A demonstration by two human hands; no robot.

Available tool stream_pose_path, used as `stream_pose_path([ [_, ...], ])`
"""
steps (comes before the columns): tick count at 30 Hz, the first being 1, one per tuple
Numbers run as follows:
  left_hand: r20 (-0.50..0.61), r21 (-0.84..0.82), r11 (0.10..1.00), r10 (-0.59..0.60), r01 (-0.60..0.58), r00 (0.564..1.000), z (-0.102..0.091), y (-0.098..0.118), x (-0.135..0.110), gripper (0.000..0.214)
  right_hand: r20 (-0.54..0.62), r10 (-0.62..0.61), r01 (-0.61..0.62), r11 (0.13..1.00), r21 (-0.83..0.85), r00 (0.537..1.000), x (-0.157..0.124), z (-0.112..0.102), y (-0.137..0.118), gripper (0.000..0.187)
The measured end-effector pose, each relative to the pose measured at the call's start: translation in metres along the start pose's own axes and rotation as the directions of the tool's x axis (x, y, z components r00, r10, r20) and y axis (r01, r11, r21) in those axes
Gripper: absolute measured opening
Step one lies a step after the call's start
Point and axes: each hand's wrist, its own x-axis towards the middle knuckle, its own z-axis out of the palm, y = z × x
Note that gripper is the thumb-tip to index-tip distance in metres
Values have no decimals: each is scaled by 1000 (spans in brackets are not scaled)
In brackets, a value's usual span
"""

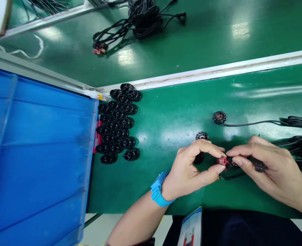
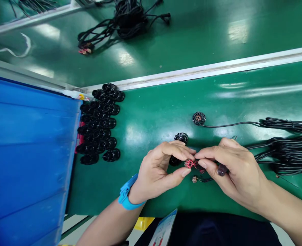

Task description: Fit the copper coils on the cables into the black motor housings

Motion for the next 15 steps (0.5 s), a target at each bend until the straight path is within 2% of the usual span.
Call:
stream_pose_path([
  [6,3,30,999,9,-9,1000,0,5,2,16,-13,10,-10,999,-46,1000,1,-1,-7,8],
  [11,-28,34,999,6,-5,1000,1,7,0,14,-77,-47,38,992,-120,996,1,-1,-10,7],
  [15,-28,-8,1000,8,-8,1000,2,6,-1,14,-104,-108,86,977,-196,989,3,-1,-10,38],
])
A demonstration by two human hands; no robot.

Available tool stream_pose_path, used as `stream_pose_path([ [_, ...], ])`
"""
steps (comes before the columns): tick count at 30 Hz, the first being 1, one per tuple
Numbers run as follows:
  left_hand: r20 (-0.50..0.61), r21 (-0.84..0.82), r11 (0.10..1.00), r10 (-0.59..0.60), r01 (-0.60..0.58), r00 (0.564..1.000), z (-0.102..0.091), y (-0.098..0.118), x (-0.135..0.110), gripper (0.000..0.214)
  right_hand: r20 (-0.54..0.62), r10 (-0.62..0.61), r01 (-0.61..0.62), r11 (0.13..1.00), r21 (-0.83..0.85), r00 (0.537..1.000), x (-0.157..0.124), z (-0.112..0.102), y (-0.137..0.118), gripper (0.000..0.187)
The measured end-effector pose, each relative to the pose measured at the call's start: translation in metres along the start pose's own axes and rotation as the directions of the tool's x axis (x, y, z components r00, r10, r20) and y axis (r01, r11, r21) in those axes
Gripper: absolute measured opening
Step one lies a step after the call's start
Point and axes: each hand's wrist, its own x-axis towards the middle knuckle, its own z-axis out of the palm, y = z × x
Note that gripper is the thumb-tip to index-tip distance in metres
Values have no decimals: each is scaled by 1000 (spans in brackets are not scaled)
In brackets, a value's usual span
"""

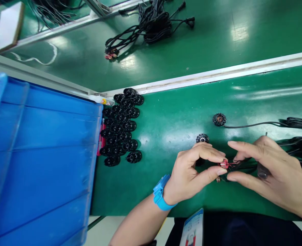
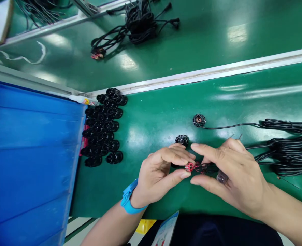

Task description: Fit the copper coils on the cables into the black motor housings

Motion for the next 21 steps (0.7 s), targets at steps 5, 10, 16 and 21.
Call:
stream_pose_path([
  [5,11,-7,1000,22,-22,1000,0,1,1,13,-72,-44,47,998,40,996,-1,2,0,49],
  [10,5,28,998,48,-48,999,2,3,1,13,-76,-41,47,996,79,996,-5,1,1,26],
  [16,-53,300,933,224,-199,973,9,1,-3,18,-82,22,-16,997,80,996,-1,4,-5,7],
  [21,-42,511,822,317,-253,947,2,0,-4,19,-14,256,-241,925,292,966,-4,1,0,7],
])
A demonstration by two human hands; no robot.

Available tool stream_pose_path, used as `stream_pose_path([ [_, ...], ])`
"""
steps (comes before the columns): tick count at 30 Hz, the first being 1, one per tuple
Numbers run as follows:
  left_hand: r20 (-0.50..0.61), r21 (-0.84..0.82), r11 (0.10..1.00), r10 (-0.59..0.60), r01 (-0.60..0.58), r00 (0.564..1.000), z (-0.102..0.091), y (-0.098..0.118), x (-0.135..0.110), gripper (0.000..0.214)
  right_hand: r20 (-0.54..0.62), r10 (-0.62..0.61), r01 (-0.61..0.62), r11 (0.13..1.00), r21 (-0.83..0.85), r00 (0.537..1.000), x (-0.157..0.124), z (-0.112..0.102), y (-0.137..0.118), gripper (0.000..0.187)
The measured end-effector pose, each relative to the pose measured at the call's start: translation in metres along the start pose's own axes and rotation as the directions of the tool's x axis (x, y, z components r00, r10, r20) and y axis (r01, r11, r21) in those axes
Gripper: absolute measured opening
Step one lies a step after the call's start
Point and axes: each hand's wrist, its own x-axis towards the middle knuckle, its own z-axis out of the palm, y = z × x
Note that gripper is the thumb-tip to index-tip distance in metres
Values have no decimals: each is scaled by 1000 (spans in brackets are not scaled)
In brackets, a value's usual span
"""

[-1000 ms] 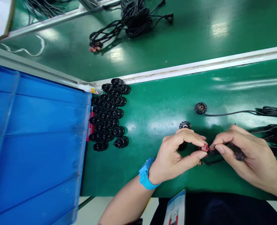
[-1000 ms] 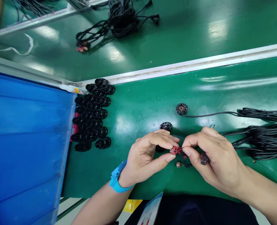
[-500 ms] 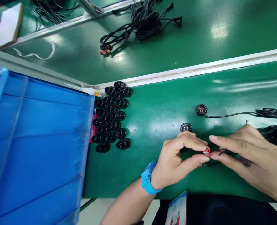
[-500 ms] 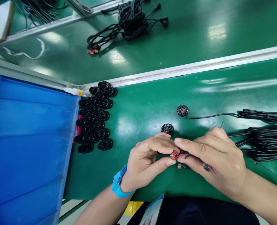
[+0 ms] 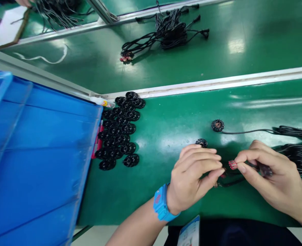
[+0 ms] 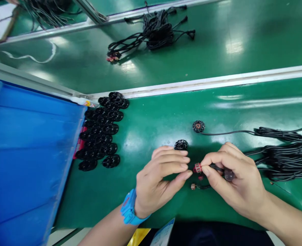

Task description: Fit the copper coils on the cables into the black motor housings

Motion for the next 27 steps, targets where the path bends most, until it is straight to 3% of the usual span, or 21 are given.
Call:
stream_pose_path([
  [3,-12,180,982,-60,62,998,-11,-7,4,24,-14,223,-200,898,391,975,1,-10,12,1],
  [6,32,358,928,-126,106,992,-24,-21,6,22,-64,283,-190,779,597,957,9,-22,23,17],
  [12,139,400,913,-143,76,980,-34,-49,6,25,-140,227,-103,801,589,964,29,-34,25,47],
  [17,172,323,924,-272,206,947,-28,-44,9,37,-135,218,-103,812,575,967,29,-41,24,48],
  [20,225,306,902,-380,305,897,-20,-32,13,26,-113,226,-118,801,587,967,21,-44,22,37],
  [23,297,275,881,-459,385,837,-13,-26,16,22,-109,156,-108,927,359,982,13,-43,19,6],
  [25,337,235,887,-457,397,823,-10,-25,17,24,-49,-19,19,1000,-8,999,12,-36,17,14],
  [27,370,191,901,-434,390,821,-9,-26,16,26,88,-231,247,911,-330,969,15,-26,15,20],
])
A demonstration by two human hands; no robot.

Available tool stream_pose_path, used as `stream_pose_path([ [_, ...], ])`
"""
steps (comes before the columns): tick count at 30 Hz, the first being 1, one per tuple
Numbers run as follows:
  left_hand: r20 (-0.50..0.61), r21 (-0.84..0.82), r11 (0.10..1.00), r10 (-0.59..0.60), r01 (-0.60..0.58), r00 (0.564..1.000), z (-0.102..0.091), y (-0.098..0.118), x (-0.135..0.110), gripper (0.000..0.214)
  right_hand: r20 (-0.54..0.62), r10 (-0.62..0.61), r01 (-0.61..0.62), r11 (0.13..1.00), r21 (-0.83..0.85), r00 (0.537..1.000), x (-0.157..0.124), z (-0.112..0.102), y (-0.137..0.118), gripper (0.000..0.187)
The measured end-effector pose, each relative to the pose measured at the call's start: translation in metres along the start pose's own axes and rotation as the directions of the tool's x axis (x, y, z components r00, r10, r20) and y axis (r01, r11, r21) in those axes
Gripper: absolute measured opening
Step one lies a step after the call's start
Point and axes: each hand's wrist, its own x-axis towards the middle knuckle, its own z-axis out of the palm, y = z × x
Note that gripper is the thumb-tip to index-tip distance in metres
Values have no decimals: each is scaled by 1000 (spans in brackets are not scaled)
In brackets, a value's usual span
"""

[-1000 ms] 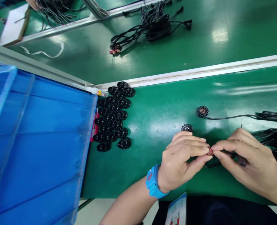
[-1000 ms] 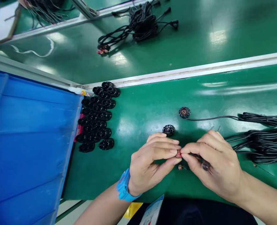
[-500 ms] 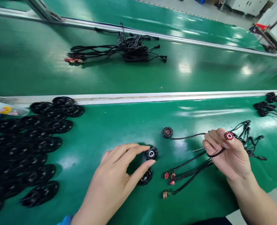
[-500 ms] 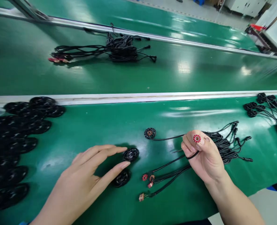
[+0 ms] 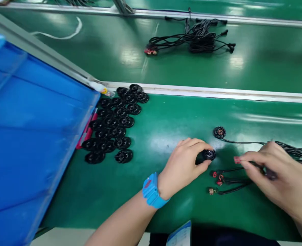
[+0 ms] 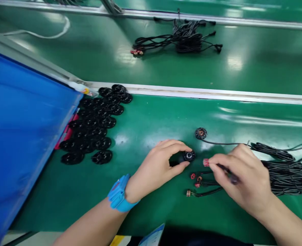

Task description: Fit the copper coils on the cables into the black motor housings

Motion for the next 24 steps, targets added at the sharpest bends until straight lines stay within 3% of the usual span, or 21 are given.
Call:
stream_pose_path([
  [3,16,-54,997,52,-51,998,3,-1,0,30,132,-242,268,932,-245,961,8,16,0,15],
  [7,26,-83,992,102,-99,994,10,1,1,36,290,-316,399,865,-303,904,11,26,8,14],
  [12,-7,-101,989,112,-112,994,16,1,2,42,371,-369,493,804,-332,852,14,22,9,20],
  [18,-87,-236,962,117,-135,989,28,-1,0,50,423,-423,579,729,-367,801,26,15,-9,21],
  [21,-91,-251,955,140,-158,986,32,0,0,48,474,-416,610,685,-398,776,30,13,-17,24],
  [24,-110,-254,951,151,-174,982,33,2,-1,43,509,-374,594,705,-387,776,34,13,-20,27],
])
